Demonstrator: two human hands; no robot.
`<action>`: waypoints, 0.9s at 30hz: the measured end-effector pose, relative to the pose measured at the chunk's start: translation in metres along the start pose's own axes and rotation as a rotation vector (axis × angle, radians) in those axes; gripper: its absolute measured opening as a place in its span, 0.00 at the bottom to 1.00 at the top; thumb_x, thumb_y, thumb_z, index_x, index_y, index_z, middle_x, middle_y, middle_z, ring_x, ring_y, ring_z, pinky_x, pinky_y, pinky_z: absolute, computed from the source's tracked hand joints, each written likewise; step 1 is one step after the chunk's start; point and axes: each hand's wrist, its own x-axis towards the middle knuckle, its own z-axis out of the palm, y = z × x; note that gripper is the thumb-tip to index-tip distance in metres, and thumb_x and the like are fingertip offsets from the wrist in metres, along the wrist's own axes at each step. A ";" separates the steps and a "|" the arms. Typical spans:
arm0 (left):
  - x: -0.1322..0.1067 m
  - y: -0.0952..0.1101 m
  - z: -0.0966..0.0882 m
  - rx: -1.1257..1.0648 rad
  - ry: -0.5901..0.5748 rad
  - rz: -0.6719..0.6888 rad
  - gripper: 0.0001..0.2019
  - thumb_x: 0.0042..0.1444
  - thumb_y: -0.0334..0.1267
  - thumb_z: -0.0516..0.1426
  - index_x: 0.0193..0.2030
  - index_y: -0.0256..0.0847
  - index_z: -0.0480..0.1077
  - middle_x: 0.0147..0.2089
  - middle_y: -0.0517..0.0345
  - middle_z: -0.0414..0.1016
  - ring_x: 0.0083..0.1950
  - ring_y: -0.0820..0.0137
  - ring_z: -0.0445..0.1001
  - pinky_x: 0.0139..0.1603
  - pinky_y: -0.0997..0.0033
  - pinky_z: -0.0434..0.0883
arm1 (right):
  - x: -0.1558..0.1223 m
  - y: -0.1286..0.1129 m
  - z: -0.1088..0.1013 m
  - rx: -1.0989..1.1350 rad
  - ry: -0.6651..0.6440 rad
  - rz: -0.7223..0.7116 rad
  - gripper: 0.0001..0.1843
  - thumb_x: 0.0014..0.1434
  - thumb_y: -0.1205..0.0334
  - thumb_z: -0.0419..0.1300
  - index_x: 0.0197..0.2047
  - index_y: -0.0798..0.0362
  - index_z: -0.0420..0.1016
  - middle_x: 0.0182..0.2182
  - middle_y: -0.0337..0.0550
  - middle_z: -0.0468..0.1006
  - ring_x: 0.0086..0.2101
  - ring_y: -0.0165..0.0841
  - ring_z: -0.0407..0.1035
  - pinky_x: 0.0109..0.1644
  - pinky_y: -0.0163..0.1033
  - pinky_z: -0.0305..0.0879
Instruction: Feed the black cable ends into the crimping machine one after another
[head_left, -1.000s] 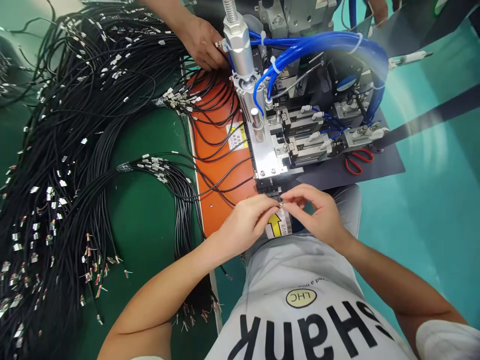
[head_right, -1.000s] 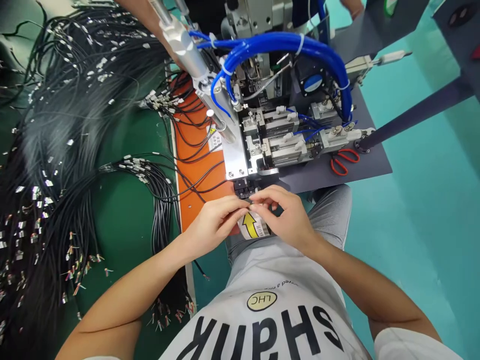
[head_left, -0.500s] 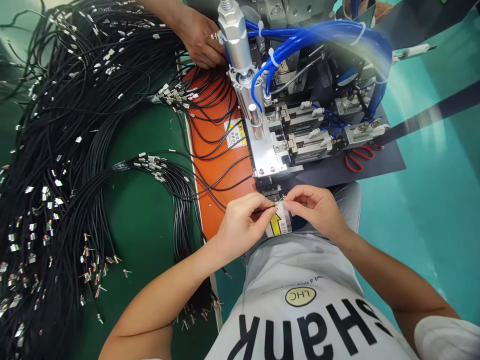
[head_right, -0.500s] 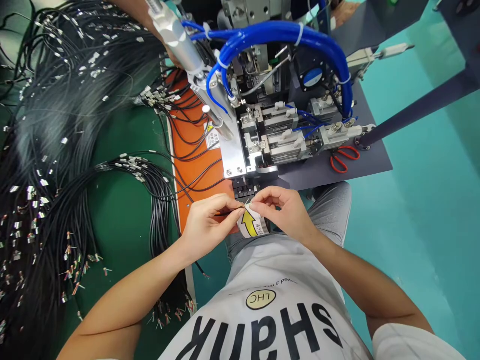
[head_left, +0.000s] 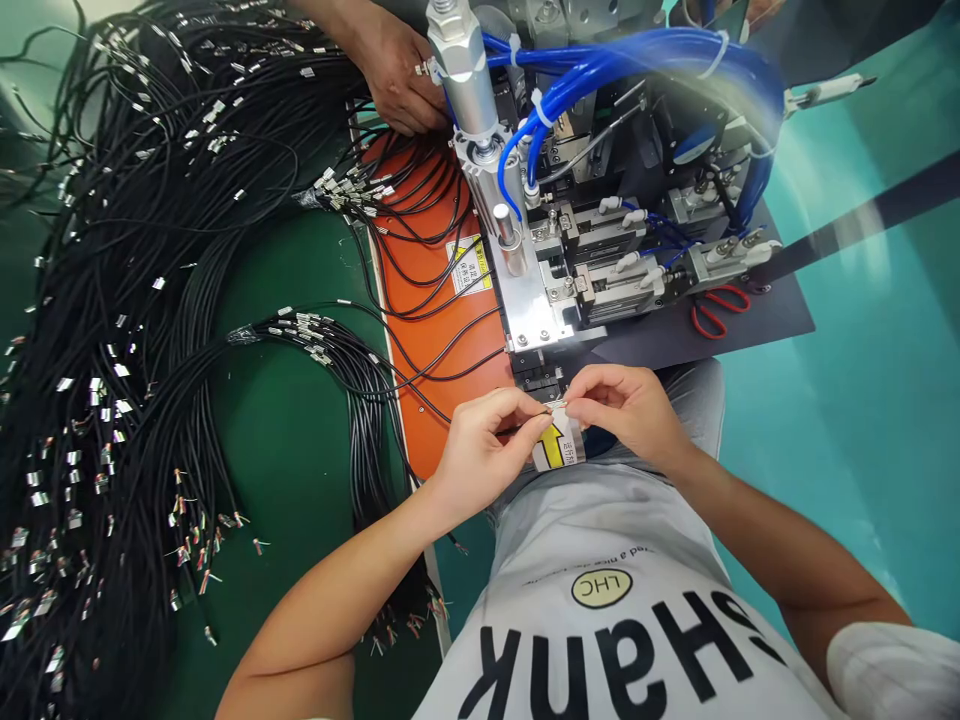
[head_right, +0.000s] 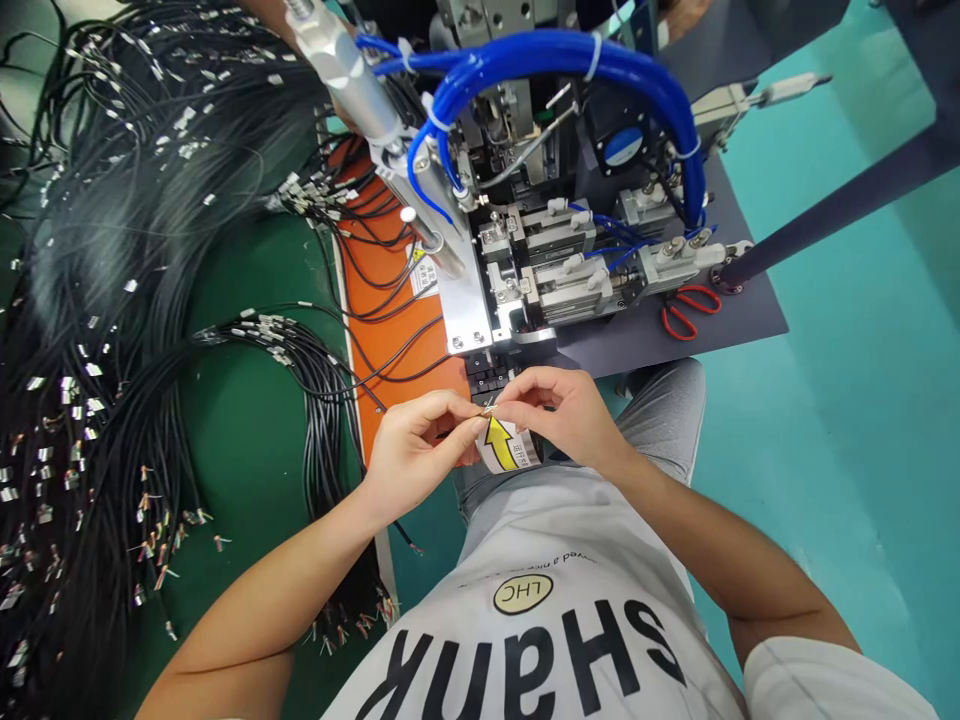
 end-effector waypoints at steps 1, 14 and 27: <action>0.000 0.000 0.000 -0.025 -0.001 -0.014 0.07 0.60 0.39 0.62 0.35 0.38 0.73 0.30 0.58 0.74 0.27 0.74 0.73 0.26 0.75 0.73 | 0.001 0.000 -0.001 0.018 -0.009 0.019 0.05 0.52 0.64 0.72 0.32 0.51 0.81 0.28 0.37 0.78 0.27 0.28 0.70 0.31 0.34 0.69; -0.001 0.000 0.004 -0.167 0.029 -0.077 0.09 0.58 0.41 0.63 0.34 0.38 0.73 0.28 0.58 0.75 0.27 0.72 0.75 0.24 0.76 0.75 | 0.008 0.003 -0.004 0.007 -0.031 0.073 0.11 0.49 0.57 0.73 0.33 0.52 0.80 0.25 0.36 0.77 0.25 0.28 0.71 0.30 0.35 0.72; 0.001 -0.009 0.010 -0.222 0.148 0.014 0.07 0.58 0.39 0.64 0.40 0.38 0.77 0.37 0.56 0.74 0.31 0.75 0.74 0.32 0.75 0.75 | 0.001 0.014 0.014 -0.020 0.011 0.010 0.11 0.57 0.54 0.68 0.34 0.52 0.75 0.28 0.37 0.75 0.23 0.27 0.69 0.28 0.35 0.67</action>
